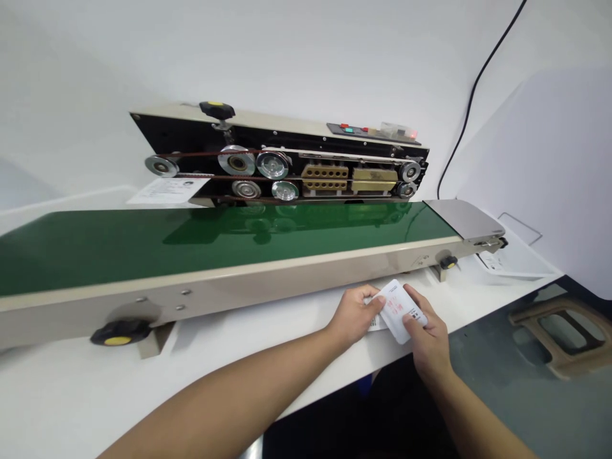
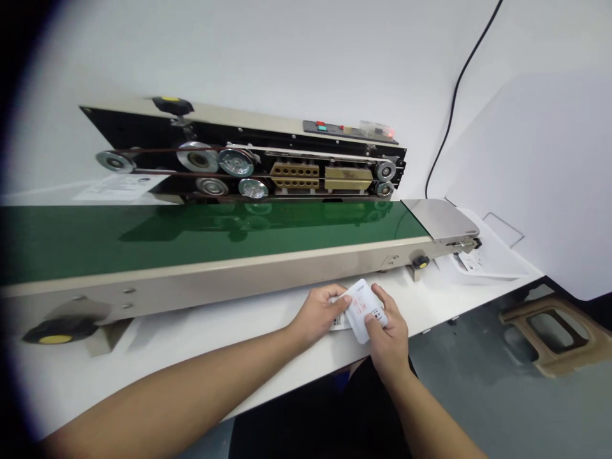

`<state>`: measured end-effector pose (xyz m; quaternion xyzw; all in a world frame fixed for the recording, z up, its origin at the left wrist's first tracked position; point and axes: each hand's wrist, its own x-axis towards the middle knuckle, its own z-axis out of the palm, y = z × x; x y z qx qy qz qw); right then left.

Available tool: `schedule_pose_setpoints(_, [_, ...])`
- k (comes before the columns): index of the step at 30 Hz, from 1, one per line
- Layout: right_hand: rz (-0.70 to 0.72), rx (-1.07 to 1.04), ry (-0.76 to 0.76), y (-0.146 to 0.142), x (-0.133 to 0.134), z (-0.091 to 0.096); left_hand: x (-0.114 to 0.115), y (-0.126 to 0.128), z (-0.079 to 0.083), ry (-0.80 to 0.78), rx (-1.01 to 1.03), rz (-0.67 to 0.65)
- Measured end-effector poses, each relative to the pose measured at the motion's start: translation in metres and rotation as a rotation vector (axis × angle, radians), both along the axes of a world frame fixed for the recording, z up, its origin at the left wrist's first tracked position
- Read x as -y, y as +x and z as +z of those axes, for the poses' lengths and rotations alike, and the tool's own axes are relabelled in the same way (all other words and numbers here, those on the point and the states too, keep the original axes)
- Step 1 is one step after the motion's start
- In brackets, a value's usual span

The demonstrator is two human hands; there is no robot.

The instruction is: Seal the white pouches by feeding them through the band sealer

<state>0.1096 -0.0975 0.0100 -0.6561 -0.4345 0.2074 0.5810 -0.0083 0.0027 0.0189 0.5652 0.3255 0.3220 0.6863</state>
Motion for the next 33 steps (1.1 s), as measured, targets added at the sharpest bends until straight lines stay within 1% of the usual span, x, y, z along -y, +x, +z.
schedule_pose_setpoints(4, [-0.078, 0.016, 0.003, -0.006, -0.003, -0.003, 0.001, 0.0, 0.001, 0.008, -0.029, 0.033])
schedule_pose_setpoints(8, [-0.076, 0.096, 0.001, -0.012, -0.007, -0.003, 0.001, -0.001, 0.0, 0.017, -0.042, 0.052])
schedule_pose_setpoints(10, [-0.067, 0.117, -0.014, -0.012, -0.008, -0.003, 0.001, -0.001, -0.001, 0.017, -0.042, 0.046])
schedule_pose_setpoints(13, [-0.102, 0.18, -0.046, -0.009, -0.008, -0.005, 0.0, -0.001, -0.002, 0.017, -0.034, 0.023])
schedule_pose_setpoints(16, [-0.118, 0.286, -0.027, -0.006, -0.007, -0.005, 0.0, -0.001, -0.002, 0.022, -0.019, -0.004])
schedule_pose_setpoints(19, [-0.076, 0.362, 0.02, -0.003, -0.007, -0.001, -0.001, -0.001, -0.001, 0.022, -0.006, -0.025])
schedule_pose_setpoints(23, [-0.008, 0.357, 0.052, 0.001, -0.008, 0.006, -0.001, -0.001, 0.0, 0.009, 0.01, -0.055])
schedule_pose_setpoints(29, [0.09, 0.235, 0.037, 0.009, -0.01, 0.006, 0.0, -0.001, 0.001, -0.028, 0.008, -0.066])
schedule_pose_setpoints(33, [0.202, 0.107, 0.001, 0.02, -0.014, 0.007, 0.0, -0.002, 0.001, -0.066, -0.007, -0.094])
